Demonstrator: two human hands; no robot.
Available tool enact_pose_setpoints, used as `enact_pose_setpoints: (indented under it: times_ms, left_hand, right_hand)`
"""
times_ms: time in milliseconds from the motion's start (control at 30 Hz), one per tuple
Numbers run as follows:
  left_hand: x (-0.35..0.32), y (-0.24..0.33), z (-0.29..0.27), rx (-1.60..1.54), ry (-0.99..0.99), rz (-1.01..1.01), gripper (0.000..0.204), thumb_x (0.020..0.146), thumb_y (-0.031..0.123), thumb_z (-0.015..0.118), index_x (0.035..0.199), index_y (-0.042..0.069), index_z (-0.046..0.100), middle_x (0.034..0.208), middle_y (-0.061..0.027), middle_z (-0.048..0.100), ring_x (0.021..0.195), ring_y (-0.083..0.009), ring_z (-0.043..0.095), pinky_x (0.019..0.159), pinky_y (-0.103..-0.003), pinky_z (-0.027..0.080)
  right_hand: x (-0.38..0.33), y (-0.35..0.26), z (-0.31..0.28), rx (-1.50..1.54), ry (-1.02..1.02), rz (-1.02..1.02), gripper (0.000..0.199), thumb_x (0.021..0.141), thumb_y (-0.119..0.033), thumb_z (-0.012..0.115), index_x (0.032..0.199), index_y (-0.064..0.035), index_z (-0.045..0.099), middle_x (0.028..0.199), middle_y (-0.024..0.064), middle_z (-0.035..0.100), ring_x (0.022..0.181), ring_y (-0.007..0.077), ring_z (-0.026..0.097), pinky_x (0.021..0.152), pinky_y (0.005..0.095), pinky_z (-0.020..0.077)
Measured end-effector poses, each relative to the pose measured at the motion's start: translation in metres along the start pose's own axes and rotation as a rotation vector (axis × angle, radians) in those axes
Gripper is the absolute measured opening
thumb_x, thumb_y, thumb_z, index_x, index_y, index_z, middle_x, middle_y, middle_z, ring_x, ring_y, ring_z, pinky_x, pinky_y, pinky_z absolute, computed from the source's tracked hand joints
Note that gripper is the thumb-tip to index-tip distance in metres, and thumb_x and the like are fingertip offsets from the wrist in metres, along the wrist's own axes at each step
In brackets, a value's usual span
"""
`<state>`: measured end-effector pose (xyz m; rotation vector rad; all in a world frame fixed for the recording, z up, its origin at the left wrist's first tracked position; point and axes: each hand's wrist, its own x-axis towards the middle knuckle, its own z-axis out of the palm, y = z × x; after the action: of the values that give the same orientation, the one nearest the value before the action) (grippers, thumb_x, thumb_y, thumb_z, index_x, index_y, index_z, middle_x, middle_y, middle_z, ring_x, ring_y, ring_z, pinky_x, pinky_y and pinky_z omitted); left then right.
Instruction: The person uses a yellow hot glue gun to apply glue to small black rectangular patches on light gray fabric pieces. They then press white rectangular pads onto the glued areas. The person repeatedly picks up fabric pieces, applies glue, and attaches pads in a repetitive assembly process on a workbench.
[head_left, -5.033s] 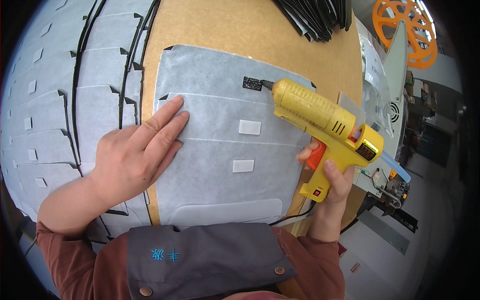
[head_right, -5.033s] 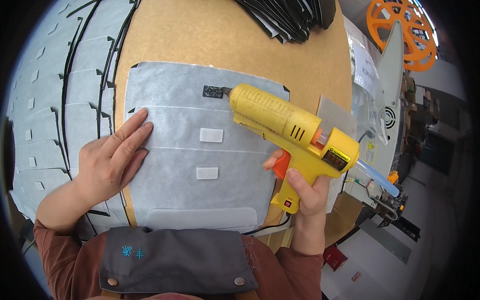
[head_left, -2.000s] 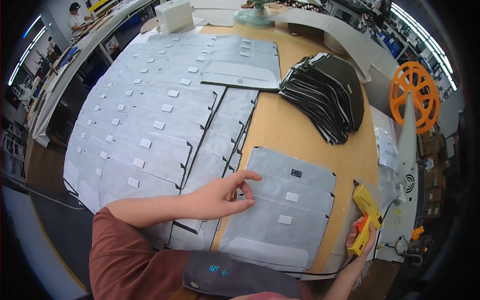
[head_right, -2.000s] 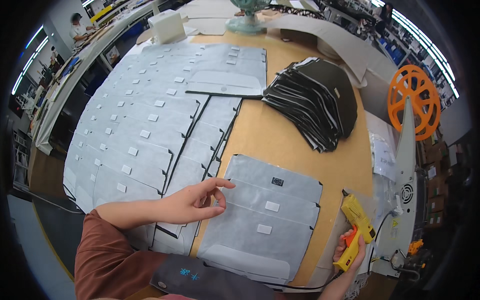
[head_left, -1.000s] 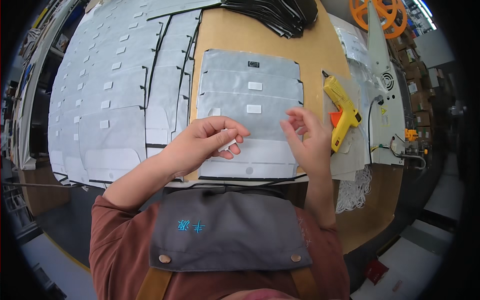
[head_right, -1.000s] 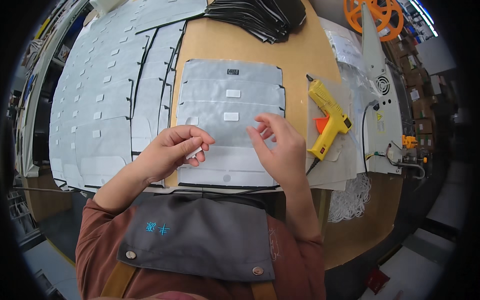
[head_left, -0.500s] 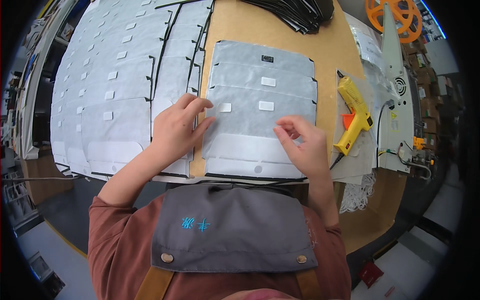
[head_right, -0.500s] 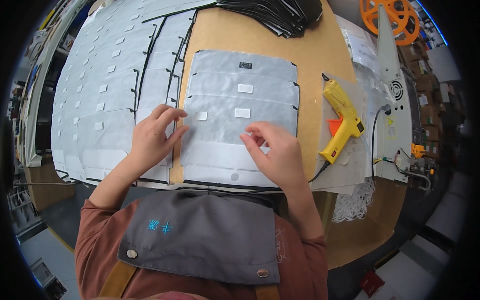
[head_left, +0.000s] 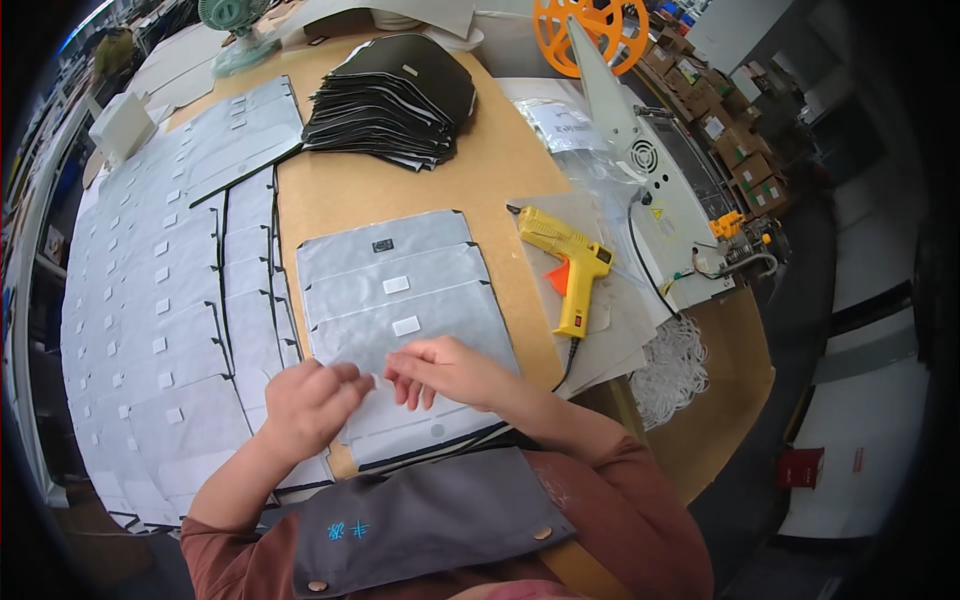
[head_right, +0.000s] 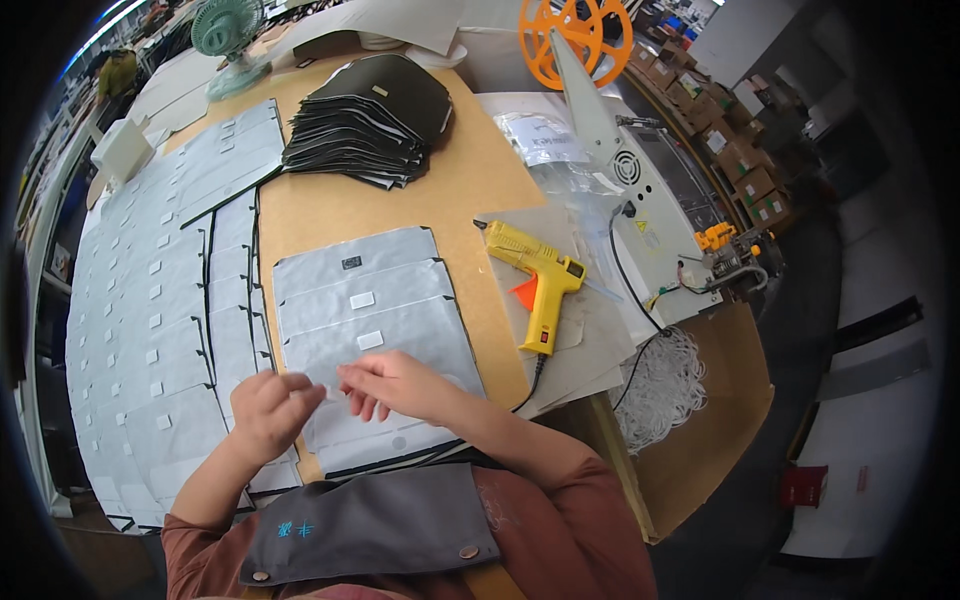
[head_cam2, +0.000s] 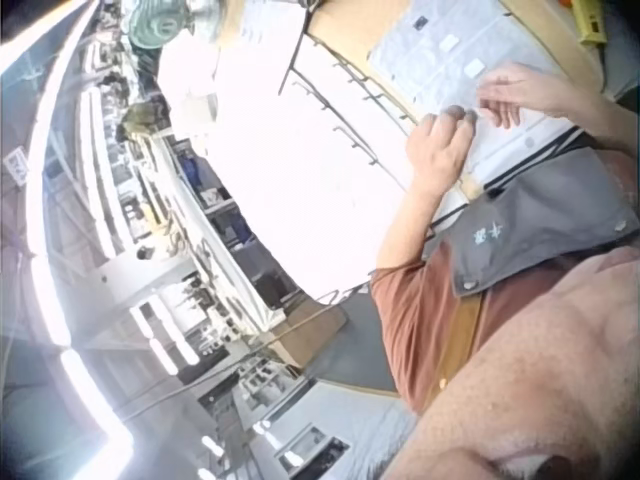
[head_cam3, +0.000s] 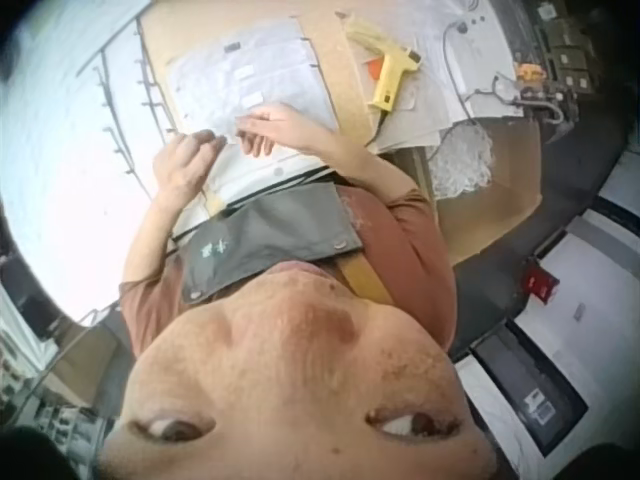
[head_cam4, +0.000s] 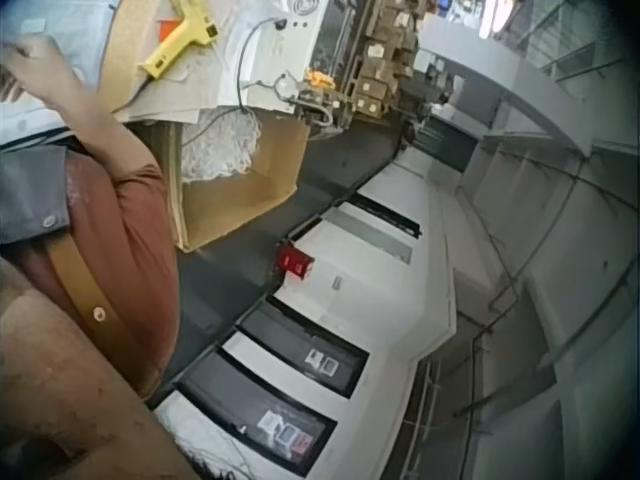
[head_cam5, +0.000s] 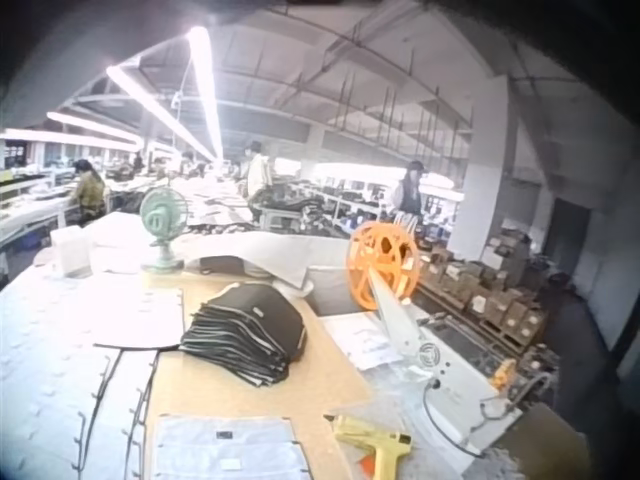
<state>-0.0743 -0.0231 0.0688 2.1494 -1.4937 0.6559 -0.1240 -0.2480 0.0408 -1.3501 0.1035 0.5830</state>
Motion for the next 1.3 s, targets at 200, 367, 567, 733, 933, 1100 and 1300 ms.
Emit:
enact_pose_setpoints:
  times_ms: [200, 367, 567, 733, 933, 1100, 1300]
  left_hand:
    - [0.001, -0.008, 0.003, 0.153, 0.132, 0.288, 0.018, 0.067, 0.012, 0.074, 0.080, 0.020, 0.065, 0.092, 0.0088, 0.060, 0.059, -0.0093, 0.040, 0.047, -0.024, 0.029]
    - [0.007, -0.022, 0.017, 0.197, 0.180, 0.353, 0.014, 0.072, 0.015, 0.070, 0.081, 0.023, 0.062, 0.095, 0.0105, 0.059, 0.062, -0.0094, 0.037, 0.049, -0.023, 0.028]
    - [0.007, -0.045, 0.036, 0.217, 0.195, 0.333, 0.013, 0.073, 0.016, 0.069, 0.082, 0.022, 0.060, 0.093, 0.0099, 0.057, 0.064, -0.0095, 0.038, 0.051, -0.023, 0.029]
    - [0.018, -0.074, 0.048, 0.158, 0.013, 0.061, 0.021, 0.079, 0.018, 0.069, 0.099, 0.018, 0.062, 0.095, 0.0044, 0.061, 0.068, -0.0125, 0.052, 0.056, -0.026, 0.041]
    - [0.026, -0.114, 0.085, -0.133, -0.060, -0.473, 0.024, 0.089, 0.015, 0.066, 0.112, 0.012, 0.060, 0.096, -0.0038, 0.063, 0.083, -0.0231, 0.064, 0.069, -0.033, 0.051]
    - [0.020, -0.120, 0.102, -0.121, -0.099, -0.400, 0.024, 0.090, 0.016, 0.065, 0.113, 0.015, 0.061, 0.101, -0.0042, 0.061, 0.088, -0.0227, 0.063, 0.074, -0.034, 0.052]
    - [0.017, -0.122, 0.105, -0.105, -0.167, -0.340, 0.028, 0.090, 0.017, 0.064, 0.118, 0.020, 0.063, 0.105, -0.0013, 0.059, 0.092, -0.0206, 0.061, 0.076, -0.033, 0.052]
  right_hand:
    - [0.001, -0.008, -0.004, 0.285, -0.124, 0.134, 0.015, 0.096, -0.018, 0.064, 0.097, -0.0031, 0.063, 0.082, 0.0060, 0.066, 0.069, 0.0114, 0.063, 0.062, 0.0246, 0.0511]
    - [-0.004, -0.013, -0.012, 0.291, -0.081, 0.174, 0.017, 0.094, -0.018, 0.067, 0.101, -0.0031, 0.062, 0.084, 0.0053, 0.066, 0.073, 0.0120, 0.063, 0.066, 0.0249, 0.0509]
    - [0.010, -0.021, -0.019, 0.308, 0.031, 0.144, 0.013, 0.093, -0.016, 0.068, 0.097, -0.0043, 0.065, 0.084, 0.0033, 0.066, 0.071, 0.0101, 0.061, 0.066, 0.0239, 0.0496]
    - [0.049, -0.051, -0.035, -0.197, 0.272, 0.035, 0.020, 0.090, -0.023, 0.070, 0.090, -0.0035, 0.067, 0.075, -0.0014, 0.063, 0.068, 0.0061, 0.056, 0.062, 0.0212, 0.0437]
    - [0.119, -0.071, -0.063, -0.621, 0.333, -0.043, 0.023, 0.086, -0.025, 0.074, 0.088, -0.0034, 0.067, 0.073, -0.0019, 0.062, 0.067, 0.0061, 0.053, 0.062, 0.0229, 0.0423]
    - [0.140, -0.066, -0.078, -0.735, 0.346, -0.034, 0.025, 0.082, -0.025, 0.077, 0.085, -0.0013, 0.068, 0.072, 0.0020, 0.065, 0.066, 0.0089, 0.057, 0.060, 0.0264, 0.0460]
    - [0.143, -0.062, -0.088, -0.715, 0.332, 0.002, 0.025, 0.082, -0.024, 0.077, 0.087, -0.0004, 0.069, 0.075, 0.0045, 0.067, 0.068, 0.0107, 0.060, 0.062, 0.0273, 0.0480]
